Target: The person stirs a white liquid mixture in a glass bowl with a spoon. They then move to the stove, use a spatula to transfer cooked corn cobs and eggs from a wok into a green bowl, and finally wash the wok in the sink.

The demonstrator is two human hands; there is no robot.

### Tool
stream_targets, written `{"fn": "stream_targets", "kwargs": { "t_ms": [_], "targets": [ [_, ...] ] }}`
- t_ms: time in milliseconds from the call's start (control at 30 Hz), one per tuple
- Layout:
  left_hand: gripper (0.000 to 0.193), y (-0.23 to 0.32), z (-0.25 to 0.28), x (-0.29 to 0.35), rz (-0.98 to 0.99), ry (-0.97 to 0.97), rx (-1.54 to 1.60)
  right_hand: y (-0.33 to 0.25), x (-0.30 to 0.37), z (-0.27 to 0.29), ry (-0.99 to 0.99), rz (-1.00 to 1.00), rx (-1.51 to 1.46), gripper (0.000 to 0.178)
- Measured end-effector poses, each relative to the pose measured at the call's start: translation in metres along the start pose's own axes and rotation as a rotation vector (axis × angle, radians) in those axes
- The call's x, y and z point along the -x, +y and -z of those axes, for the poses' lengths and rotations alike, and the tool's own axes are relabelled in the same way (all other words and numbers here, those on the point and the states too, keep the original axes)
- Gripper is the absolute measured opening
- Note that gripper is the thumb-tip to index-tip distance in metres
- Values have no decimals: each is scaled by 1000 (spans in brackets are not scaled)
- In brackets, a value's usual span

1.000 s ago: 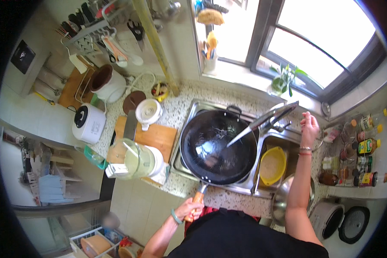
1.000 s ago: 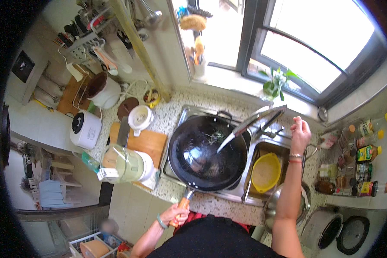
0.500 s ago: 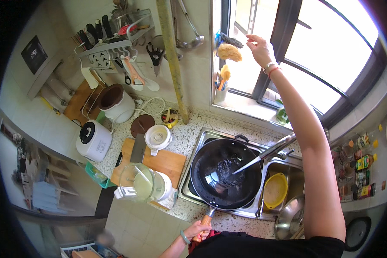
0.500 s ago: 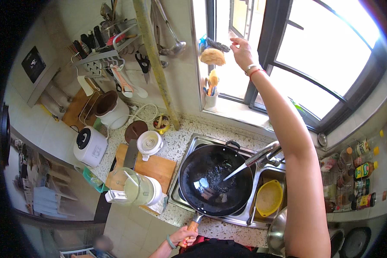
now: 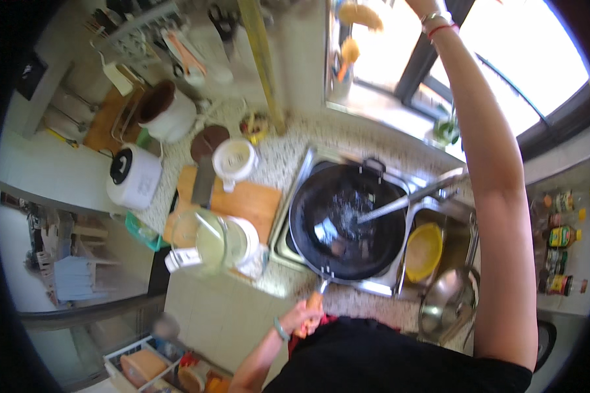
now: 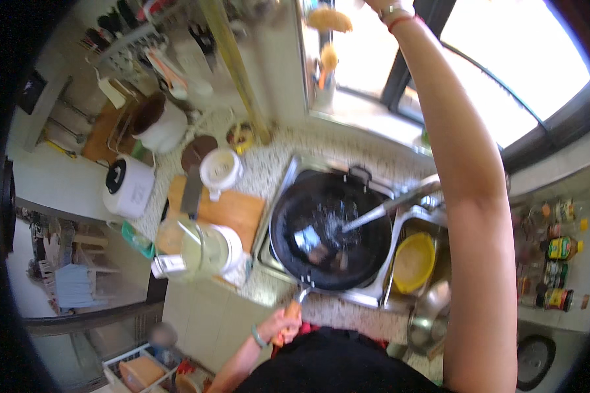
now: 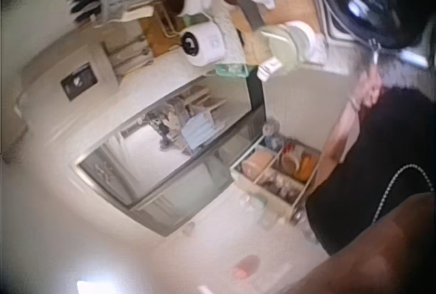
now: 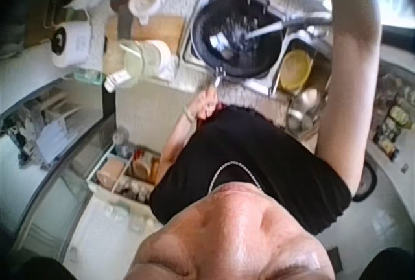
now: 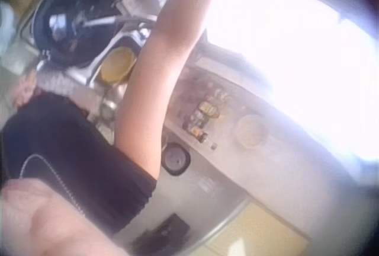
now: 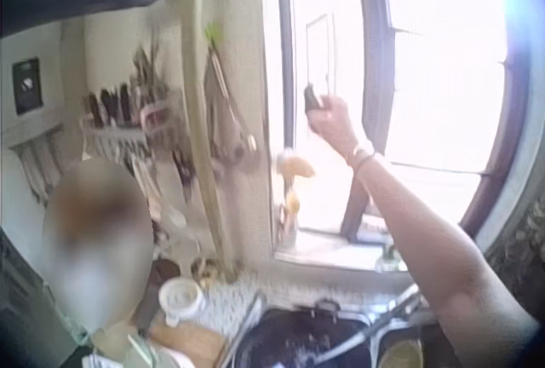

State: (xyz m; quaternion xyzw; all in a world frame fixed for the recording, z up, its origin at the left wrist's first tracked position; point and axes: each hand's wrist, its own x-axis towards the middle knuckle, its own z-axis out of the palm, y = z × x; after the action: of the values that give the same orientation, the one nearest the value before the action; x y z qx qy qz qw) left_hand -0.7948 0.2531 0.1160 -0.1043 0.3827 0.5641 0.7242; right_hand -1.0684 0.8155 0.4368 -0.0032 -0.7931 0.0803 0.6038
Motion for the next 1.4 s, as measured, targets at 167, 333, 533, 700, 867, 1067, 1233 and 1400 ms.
{"fn": "stream_targets", "kwargs": {
  "t_ms": [167,333,533,700,867,1067,1233,1400],
  "targets": [
    [15,14,-18,16,39,28,23,-203,139,84,-497,-212,-321,18],
    [14,35,-33,19,74,18,2,-218,444,107,-737,-913,-256,14],
    [14,34,-36,19,59,60,-11,-203,510,97,-927,-790,149,34],
    [16,37,-42,22,104,115,-40,-251,493,30,-704,-1059,-199,37],
    [18,44,-49,19,149,211,-160,-274,438,8,-603,-1187,-447,36],
    [19,43,-53,18,140,255,-157,-313,427,94,-857,-1065,-901,23],
    [19,42,-63,20,185,259,-155,-280,442,24,-586,-858,-530,30],
    [17,48,-69,19,116,324,-188,-189,457,-13,-442,-770,26,42]
  ]
}}
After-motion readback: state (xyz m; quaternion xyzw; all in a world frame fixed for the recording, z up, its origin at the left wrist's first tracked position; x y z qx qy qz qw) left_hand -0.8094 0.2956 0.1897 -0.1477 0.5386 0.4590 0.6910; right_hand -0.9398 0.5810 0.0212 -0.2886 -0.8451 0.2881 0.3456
